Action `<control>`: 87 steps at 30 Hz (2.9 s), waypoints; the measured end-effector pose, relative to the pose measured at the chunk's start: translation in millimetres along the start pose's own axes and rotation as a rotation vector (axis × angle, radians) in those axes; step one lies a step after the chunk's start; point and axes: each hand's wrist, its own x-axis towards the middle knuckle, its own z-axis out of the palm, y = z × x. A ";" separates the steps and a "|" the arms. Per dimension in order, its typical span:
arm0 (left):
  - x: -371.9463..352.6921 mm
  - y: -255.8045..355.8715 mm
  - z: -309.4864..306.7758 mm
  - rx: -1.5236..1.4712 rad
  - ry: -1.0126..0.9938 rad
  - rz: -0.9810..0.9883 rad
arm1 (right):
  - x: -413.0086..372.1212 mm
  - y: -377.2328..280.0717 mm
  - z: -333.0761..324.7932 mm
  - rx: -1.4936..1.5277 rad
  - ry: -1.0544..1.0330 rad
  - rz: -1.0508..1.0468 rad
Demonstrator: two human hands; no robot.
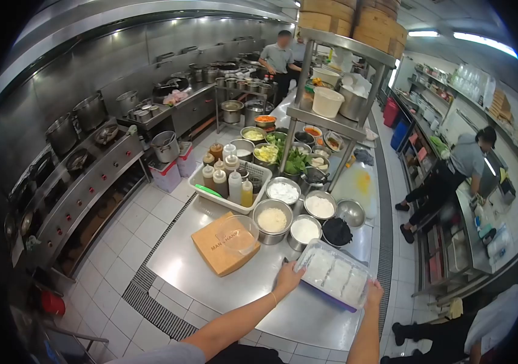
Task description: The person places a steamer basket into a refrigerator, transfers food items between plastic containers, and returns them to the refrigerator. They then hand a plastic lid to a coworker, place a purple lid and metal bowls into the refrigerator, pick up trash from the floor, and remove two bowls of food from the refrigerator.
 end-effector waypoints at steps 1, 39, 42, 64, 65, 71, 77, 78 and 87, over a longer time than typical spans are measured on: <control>3.5 -5.0 5.9 0.093 0.114 0.117 | -3.6 -4.1 4.8 -0.055 0.043 -0.043; -45.9 68.7 -95.2 0.159 -0.324 0.814 | -135.9 14.7 97.5 -0.354 -0.036 0.487; -46.5 27.1 -76.7 0.416 -0.216 0.818 | -136.8 10.0 99.0 -0.412 -0.095 0.439; -23.4 66.9 -81.8 0.489 -0.308 0.917 | -230.8 82.9 61.0 -0.354 0.019 0.023; -26.7 76.2 -94.5 0.449 -0.258 0.878 | -231.3 78.1 64.2 -0.345 0.046 0.161; -29.3 60.3 -224.5 0.213 -0.032 0.442 | -249.9 48.9 67.4 -0.186 0.120 0.155; -54.7 -35.2 -376.8 -0.378 0.031 -0.349 | -272.5 74.7 77.7 -0.330 -0.060 -0.093; -61.9 -57.9 -393.8 -0.381 0.040 -0.353 | -289.6 62.9 105.0 -0.390 -0.156 -0.085; -120.0 -146.8 -323.1 -1.788 0.036 -0.171 | -404.6 66.9 318.8 0.127 -0.902 0.874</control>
